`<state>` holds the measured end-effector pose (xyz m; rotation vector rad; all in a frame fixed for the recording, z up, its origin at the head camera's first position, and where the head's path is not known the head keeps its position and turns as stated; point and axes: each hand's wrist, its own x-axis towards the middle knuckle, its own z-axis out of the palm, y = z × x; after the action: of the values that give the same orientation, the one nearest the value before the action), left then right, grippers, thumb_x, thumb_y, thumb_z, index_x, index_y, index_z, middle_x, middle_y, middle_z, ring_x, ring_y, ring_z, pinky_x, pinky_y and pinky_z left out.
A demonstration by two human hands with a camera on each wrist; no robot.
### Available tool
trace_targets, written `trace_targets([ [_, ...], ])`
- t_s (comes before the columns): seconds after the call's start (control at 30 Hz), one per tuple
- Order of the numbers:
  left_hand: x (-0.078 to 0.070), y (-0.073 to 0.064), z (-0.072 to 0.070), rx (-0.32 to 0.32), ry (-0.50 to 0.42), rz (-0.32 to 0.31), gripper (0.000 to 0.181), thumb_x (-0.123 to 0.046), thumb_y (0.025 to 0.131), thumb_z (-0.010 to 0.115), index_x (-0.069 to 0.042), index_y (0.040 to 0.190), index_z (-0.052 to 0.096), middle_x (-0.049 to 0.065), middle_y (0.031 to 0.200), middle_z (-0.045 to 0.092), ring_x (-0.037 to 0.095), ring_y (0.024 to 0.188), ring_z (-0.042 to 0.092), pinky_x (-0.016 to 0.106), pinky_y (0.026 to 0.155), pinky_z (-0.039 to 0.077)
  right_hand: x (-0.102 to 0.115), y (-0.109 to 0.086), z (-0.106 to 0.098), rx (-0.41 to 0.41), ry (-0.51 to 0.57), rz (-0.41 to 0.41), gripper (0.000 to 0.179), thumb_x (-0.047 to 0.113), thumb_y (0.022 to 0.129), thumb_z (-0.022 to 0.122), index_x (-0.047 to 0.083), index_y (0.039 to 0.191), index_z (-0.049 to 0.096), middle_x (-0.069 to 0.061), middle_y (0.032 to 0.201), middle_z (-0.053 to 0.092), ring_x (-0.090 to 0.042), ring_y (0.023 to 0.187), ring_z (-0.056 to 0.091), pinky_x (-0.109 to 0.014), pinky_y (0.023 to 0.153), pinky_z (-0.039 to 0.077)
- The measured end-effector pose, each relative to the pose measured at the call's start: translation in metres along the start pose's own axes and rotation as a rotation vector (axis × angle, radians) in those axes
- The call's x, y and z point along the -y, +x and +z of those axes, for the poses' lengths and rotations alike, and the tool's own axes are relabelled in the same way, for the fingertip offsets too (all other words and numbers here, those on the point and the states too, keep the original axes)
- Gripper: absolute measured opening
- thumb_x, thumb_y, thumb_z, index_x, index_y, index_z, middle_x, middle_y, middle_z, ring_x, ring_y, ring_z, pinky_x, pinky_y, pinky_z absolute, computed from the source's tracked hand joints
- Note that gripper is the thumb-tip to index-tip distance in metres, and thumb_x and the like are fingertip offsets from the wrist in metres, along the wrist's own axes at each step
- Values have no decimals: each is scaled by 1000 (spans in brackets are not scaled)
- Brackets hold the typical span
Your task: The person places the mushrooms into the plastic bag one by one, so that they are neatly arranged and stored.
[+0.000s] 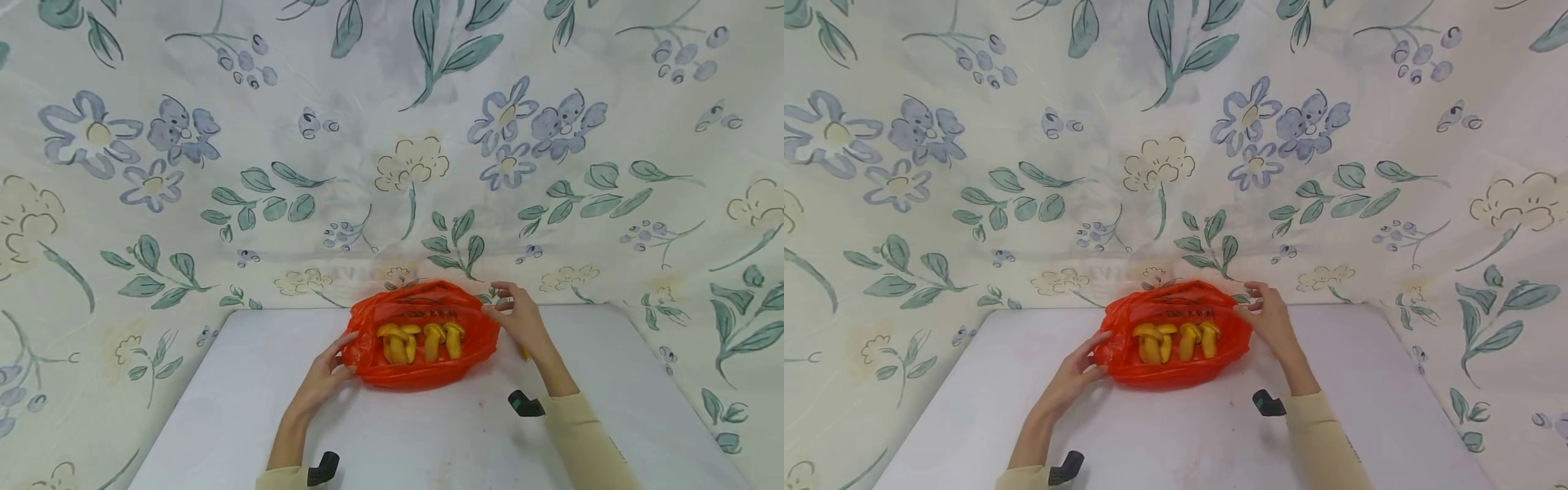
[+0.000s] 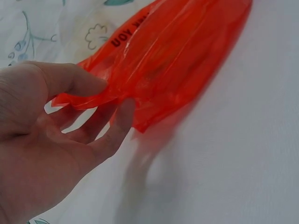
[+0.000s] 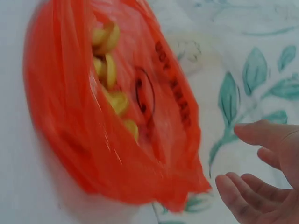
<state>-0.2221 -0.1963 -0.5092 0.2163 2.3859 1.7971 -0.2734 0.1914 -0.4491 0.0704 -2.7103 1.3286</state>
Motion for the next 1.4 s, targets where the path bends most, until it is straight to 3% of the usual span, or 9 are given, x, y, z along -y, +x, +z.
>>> trace_targets([
  [0.47, -1, -2, -2, 3, -15, -4, 62, 0, 91, 57, -29, 145, 45, 3, 160, 30, 33, 122, 51, 31, 90, 57, -46, 5, -30, -16, -112, 136, 64, 29, 92, 66, 7, 146, 38, -28, 136, 47, -42, 116, 56, -47, 88, 58],
  [0.77, 0, -1, -1, 1, -14, -5, 63, 0, 91, 58, -30, 145, 45, 3, 158, 33, 33, 124, 50, 37, 93, 56, -67, 0, -31, -11, -132, 198, 64, 27, 92, 67, 0, 143, 39, -32, 132, 49, -44, 115, 55, -50, 91, 56],
  [1.1, 1, -2, -1, -1, -18, -10, 63, 0, 91, 57, -30, 145, 45, 3, 160, 30, 33, 126, 50, 36, 93, 56, -88, -5, -25, 23, -107, 252, 65, 27, 92, 67, 0, 144, 37, -33, 131, 46, -42, 103, 60, -40, 78, 60],
  [1.4, 2, -1, 0, -4, -7, -3, 62, 0, 91, 58, -29, 145, 46, 3, 160, 29, 33, 126, 50, 36, 93, 56, -99, -10, -20, 26, -121, 265, 68, 30, 91, 68, -2, 142, 36, -33, 128, 48, -43, 104, 57, -39, 77, 60],
])
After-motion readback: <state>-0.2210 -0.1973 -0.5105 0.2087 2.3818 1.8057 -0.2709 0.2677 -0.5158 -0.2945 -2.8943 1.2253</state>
